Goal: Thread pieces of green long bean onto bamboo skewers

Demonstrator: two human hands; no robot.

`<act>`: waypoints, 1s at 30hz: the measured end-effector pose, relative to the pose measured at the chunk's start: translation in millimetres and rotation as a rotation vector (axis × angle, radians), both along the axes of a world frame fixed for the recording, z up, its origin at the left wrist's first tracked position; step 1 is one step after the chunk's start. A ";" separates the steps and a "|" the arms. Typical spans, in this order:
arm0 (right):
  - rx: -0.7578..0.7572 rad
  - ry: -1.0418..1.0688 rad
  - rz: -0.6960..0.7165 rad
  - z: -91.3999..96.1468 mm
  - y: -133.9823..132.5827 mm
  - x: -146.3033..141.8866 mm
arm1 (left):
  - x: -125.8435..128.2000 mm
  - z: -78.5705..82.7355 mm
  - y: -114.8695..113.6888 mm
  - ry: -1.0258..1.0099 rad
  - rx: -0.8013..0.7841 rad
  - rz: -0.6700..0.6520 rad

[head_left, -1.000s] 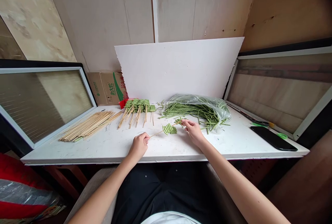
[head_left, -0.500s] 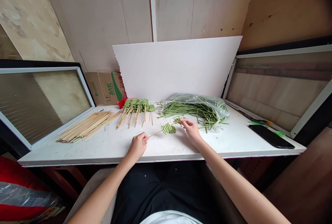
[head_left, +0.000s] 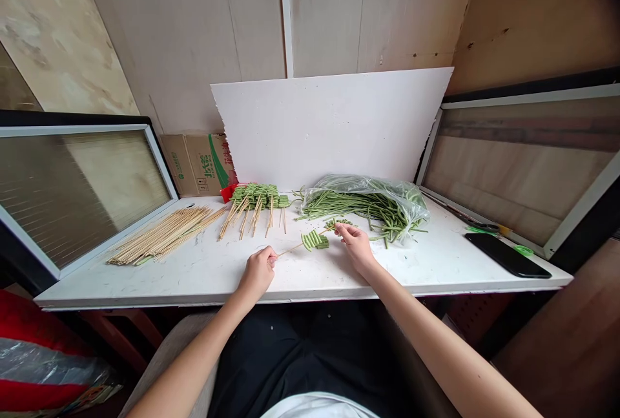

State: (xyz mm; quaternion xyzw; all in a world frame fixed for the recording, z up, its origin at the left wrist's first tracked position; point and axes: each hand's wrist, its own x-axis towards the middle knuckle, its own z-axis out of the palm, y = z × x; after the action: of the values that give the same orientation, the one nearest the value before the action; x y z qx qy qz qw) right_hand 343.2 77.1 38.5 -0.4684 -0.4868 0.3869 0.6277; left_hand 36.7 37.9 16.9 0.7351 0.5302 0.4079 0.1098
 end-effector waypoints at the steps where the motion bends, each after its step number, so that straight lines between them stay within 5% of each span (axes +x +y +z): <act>1: -0.001 0.006 -0.002 -0.1 -0.4 -0.5 | 0.2 0.2 -0.5 0.000 0.000 -0.001; 23: 0.011 -0.016 0.000 0.5 -2.0 -1.1 | -0.8 1.5 0.5 -0.029 -0.007 -0.005; 30: 0.069 -0.034 0.128 5.1 -20.5 -31.1 | 8.3 3.0 -3.5 -0.045 -0.010 -0.028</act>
State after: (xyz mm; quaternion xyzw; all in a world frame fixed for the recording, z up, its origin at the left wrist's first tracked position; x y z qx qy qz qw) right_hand 312.1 56.6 43.5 -0.4209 -0.5393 0.4013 0.6090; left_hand 45.1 34.3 19.9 0.7324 0.5195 0.4201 0.1311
